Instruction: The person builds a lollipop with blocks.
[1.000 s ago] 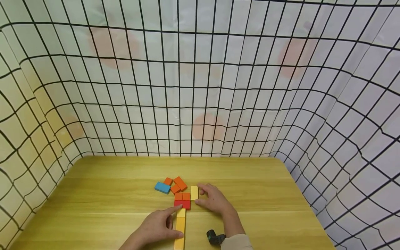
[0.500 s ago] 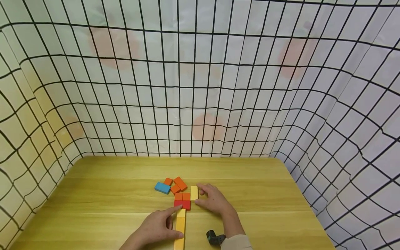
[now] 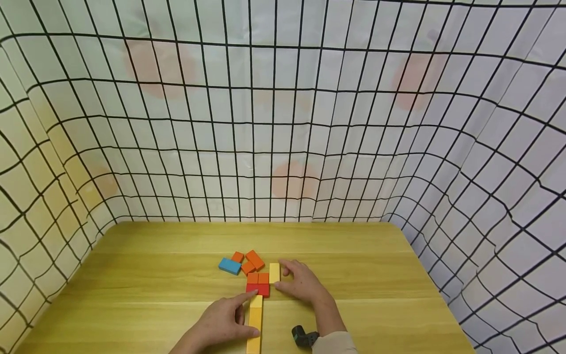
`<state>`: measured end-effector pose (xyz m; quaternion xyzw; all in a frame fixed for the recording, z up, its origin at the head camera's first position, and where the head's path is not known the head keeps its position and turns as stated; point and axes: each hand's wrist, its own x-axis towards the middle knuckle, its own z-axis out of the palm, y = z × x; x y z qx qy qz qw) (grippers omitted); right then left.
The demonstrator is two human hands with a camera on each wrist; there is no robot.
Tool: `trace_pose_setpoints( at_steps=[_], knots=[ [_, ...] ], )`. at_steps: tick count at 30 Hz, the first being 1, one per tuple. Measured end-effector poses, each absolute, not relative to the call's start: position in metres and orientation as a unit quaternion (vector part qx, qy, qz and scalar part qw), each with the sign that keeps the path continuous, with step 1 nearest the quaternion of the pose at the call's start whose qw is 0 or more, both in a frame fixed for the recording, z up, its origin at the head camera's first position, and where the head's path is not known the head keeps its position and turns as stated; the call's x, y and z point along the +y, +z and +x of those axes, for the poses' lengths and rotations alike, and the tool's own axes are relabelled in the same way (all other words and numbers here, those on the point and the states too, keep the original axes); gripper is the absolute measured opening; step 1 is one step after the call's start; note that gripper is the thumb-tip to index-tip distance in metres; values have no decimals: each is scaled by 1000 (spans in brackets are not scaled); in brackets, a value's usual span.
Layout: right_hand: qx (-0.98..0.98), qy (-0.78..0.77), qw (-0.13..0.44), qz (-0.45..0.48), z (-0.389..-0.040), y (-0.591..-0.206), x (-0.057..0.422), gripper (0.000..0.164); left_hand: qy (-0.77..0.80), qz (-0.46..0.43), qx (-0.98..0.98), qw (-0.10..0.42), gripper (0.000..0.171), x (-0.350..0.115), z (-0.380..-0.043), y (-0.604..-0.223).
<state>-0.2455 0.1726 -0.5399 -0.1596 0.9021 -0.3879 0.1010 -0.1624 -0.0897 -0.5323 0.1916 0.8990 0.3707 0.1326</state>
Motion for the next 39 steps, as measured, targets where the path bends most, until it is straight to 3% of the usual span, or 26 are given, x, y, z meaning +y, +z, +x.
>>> trace_pose_setpoints(
  at_steps=[9, 16, 24, 31, 39],
  knots=[
    [903, -389, 96, -157, -245, -544, 174, 66, 398, 204, 887, 113, 75, -91, -162, -535],
    [902, -392, 92, -155, -246, -544, 174, 63, 507, 166, 842, 81, 65, -97, -174, -537],
    [900, -393, 88, -164, -244, -544, 174, 63, 467, 72, 881, -11, 58, -107, -193, -536],
    [900, -395, 89, -161, -244, -543, 172, 64, 398, -34, 916, -47, 71, -109, -213, -535],
    [902, -390, 88, -160, -246, -544, 173, 67, 352, -114, 929, -17, 82, -105, -226, -531]
  ],
)
